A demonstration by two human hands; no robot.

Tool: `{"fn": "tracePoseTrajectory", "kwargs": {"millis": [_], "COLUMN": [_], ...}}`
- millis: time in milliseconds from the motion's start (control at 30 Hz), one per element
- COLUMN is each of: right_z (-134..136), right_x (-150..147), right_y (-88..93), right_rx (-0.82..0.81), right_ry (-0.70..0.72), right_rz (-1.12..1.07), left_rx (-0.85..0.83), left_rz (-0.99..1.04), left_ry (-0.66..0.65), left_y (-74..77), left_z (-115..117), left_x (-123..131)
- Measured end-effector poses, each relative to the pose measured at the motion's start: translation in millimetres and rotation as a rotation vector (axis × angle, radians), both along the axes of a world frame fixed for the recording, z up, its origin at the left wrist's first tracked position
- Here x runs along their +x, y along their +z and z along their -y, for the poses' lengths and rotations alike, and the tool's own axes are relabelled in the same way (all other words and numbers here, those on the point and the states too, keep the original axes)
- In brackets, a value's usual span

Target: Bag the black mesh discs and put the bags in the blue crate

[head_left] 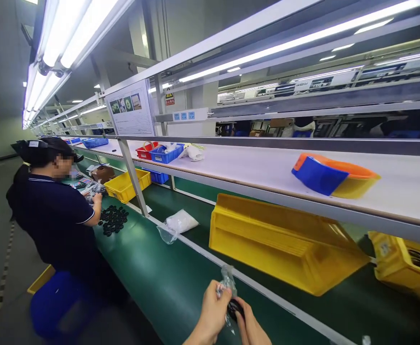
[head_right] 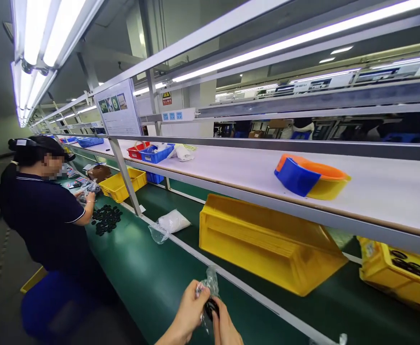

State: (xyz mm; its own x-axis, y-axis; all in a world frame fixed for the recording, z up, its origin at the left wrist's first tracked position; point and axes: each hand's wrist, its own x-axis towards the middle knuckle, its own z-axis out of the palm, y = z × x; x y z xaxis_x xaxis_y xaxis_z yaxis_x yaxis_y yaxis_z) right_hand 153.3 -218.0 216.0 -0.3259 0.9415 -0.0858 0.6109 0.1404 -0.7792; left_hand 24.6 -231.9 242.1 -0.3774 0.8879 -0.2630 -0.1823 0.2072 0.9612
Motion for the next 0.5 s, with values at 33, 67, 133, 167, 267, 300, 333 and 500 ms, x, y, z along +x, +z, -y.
{"fn": "tracePoseTrajectory", "kwargs": {"millis": [33,67,133,167,267,300,333,500], "right_z": [-5.3,-11.3,-23.4,-28.5,-35.4,-35.2,-34.6,-40.2], "right_x": [-1.5,-3.0,-6.6,-9.3,-19.8,-23.2,-25.7,-19.2], "right_y": [-1.3,-1.2,2.9,7.0,28.1,38.7,50.9,118.2], "right_rx": [0.013,0.011,-0.027,-0.050,-0.081,-0.086,-0.087,0.051], "right_ry": [0.057,0.111,0.193,0.227,0.338,0.363,0.379,0.266], "right_rz": [0.054,0.134,0.325,0.401,0.485,0.485,0.466,0.186], "left_rx": [0.004,0.006,0.018,0.028,0.039,0.032,0.019,0.019], "left_rz": [0.003,0.002,-0.009,-0.014,0.021,0.047,0.071,0.138], "left_ry": [-0.022,-0.055,-0.134,-0.166,-0.153,-0.126,-0.106,-0.112], "left_y": [6.3,12.7,24.9,30.5,46.7,52.5,58.7,95.8], "left_z": [1.9,3.4,4.8,4.9,3.6,2.8,1.9,-6.1], "left_x": [-5.4,-10.4,-18.9,-22.5,-34.2,-39.6,-46.2,-89.7]}}
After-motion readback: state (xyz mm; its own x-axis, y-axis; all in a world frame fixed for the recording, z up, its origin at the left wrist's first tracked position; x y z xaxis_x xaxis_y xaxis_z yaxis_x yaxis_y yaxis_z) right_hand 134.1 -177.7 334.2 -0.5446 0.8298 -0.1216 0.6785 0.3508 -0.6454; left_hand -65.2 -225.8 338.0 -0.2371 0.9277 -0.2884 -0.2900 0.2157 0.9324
